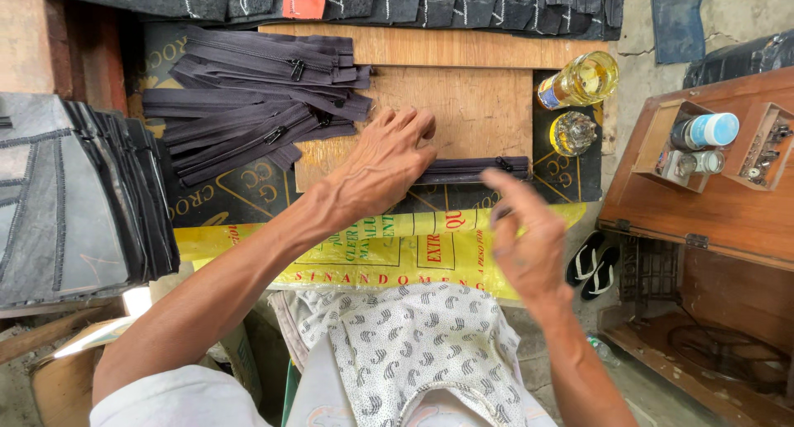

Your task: The person sits at a workbench and repeatedly sews zippers onto dark fabric pieces using a sewing machine. They align the zipper, guide the fabric through the machine, and then stack the finished pieces on a pile to the left.

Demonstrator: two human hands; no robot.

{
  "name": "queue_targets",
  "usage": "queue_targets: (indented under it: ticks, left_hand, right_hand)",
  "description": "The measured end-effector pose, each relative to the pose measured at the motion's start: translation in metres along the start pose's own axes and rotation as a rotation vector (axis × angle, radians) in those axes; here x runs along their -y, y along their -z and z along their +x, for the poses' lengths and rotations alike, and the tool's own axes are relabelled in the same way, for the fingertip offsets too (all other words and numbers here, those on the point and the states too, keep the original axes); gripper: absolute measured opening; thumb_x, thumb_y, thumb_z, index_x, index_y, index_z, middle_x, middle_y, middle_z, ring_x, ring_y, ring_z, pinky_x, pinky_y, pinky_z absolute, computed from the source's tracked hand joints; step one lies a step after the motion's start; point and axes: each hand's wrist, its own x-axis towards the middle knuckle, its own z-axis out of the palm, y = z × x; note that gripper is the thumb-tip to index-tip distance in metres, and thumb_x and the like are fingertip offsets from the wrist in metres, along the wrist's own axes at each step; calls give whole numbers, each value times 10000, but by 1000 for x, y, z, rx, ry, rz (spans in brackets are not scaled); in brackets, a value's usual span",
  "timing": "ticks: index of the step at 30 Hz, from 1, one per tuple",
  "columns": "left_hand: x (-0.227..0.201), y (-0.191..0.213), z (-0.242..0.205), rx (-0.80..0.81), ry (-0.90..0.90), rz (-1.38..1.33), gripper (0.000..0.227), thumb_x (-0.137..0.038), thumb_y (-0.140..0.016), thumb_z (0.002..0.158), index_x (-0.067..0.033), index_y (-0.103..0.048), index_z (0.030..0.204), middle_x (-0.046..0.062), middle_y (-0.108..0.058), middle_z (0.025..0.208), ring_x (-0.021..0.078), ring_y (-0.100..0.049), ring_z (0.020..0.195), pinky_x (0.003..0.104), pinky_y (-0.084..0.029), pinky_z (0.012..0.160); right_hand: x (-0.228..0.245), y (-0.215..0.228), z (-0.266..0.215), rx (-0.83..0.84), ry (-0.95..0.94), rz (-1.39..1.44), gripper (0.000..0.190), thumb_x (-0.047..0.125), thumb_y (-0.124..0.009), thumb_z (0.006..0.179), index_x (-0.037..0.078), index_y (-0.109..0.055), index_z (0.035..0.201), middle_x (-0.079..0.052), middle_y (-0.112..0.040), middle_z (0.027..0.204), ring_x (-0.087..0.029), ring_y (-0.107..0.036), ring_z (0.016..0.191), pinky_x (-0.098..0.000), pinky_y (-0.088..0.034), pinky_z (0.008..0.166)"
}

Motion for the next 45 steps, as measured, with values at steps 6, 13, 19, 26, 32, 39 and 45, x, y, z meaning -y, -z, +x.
queue_targets:
  ticks: [6, 13, 19, 26, 32, 39, 45]
  left_hand:
    - [-6, -3, 2, 9, -56, 205, 144, -158, -613, 819, -31, -662, 867, 134, -544, 1030, 277, -559, 1042, 412, -456, 887]
    - [-32, 18, 6, -160, -171, 193, 210, -185, -633, 848, -34, -635, 995, 113, -517, 1048, 260, -547, 1027, 403, -445, 869]
    - [-37, 48, 13, -209, -136, 54, 262, -135, -648, 892, -18, -606, 1123, 131, -540, 1133, 286, -596, 1021, 417, -499, 830]
    - [-20, 80, 2, -407, 104, -164, 612, 132, -636, 821, -46, -526, 1396, 175, -547, 1250, 328, -631, 973, 431, -540, 814]
    - [-18, 42, -8, -273, 186, -269, 417, 11, -686, 930, -50, -547, 1318, 156, -570, 1137, 342, -618, 957, 426, -526, 778]
    - [-16, 4, -12, -155, 209, -380, 137, 3, -699, 841, -21, -657, 969, 148, -583, 1055, 355, -613, 983, 440, -487, 814]
    - [-15, -2, -9, -36, 146, -329, 323, 62, -691, 633, -59, -737, 929, 171, -559, 1170, 364, -563, 1095, 430, -479, 876]
  right_hand:
    - [-9, 21, 37, -51, 235, -90, 554, -133, -527, 916, 30, -561, 1444, -110, -744, 1041, -219, -674, 1005, -358, -541, 938]
    - [12, 30, 63, 316, 370, -230, 899, -75, -743, 758, 42, -382, 1573, -160, -698, 1103, -322, -565, 997, -462, -451, 954]
    - [33, 49, 63, 439, 112, -129, 947, -136, -733, 766, 111, -379, 1609, -133, -719, 854, -246, -642, 696, -378, -559, 702]
    - [-8, 0, 58, -145, -28, 492, 885, -168, -758, 850, -25, -301, 1594, -208, -611, 1182, -250, -657, 980, -367, -612, 800]
    - [-41, -27, 35, -376, 18, 350, 960, -172, -756, 914, -9, -172, 1658, -160, -514, 1500, -138, -651, 1031, -258, -584, 870]
    - [-46, -43, 23, -354, 7, 408, 899, -146, -749, 950, -9, -215, 1661, -109, -648, 1206, -143, -671, 1018, -256, -573, 932]
    - [-46, -41, 23, -341, 5, 356, 881, -123, -744, 957, -8, -219, 1654, -90, -673, 1106, -129, -668, 971, -239, -551, 909]
